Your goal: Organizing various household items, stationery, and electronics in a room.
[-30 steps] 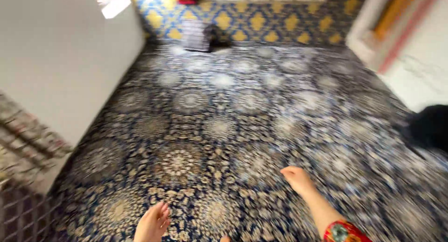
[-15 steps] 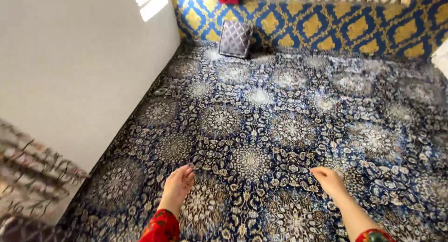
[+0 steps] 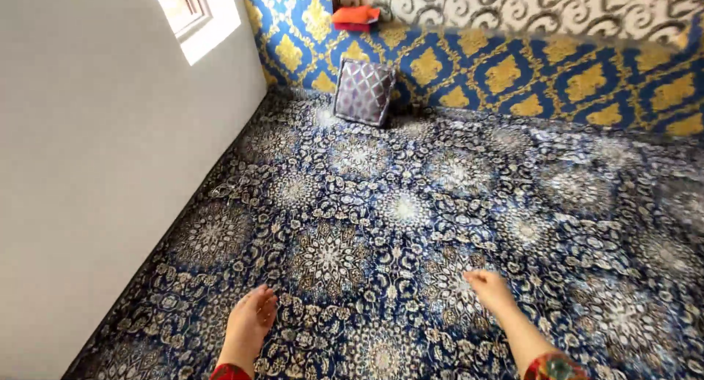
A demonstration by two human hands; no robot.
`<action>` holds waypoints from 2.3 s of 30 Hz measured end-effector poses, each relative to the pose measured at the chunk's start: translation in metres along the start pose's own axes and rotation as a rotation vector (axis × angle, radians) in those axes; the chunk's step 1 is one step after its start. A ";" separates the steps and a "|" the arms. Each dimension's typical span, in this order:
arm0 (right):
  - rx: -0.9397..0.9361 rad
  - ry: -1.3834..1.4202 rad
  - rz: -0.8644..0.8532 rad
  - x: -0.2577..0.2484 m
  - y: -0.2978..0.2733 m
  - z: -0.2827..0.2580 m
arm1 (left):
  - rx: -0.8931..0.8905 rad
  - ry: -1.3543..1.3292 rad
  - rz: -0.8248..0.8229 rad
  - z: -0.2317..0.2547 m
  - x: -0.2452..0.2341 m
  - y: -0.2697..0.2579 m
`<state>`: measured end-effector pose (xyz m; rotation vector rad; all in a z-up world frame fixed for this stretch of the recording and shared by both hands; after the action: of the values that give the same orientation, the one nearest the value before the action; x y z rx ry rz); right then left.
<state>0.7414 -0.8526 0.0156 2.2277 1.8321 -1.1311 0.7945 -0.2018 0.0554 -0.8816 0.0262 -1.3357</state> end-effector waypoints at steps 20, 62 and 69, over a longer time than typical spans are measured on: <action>-0.107 0.090 -0.038 -0.024 0.324 -0.089 | -0.040 -0.014 -0.042 0.079 0.121 0.322; -0.290 -0.848 -0.468 0.066 0.907 -0.446 | -0.102 0.073 0.025 0.093 0.487 0.656; -0.205 -1.012 -0.459 0.080 0.913 -0.421 | -0.227 -0.081 0.164 0.014 0.445 0.651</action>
<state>1.7449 -0.8650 -0.0856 0.8032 1.8138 -1.5993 1.4641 -0.5891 -0.0994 -1.1009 0.1868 -1.1576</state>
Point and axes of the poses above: each hand's wrist, its own y-axis towards the middle knuckle, its own x-axis out of the palm, z = x × y, the point moved 10 cm from there along y, towards the middle knuckle, and after that the axes turned 11 degrees about -z, right-handed, at the moved point
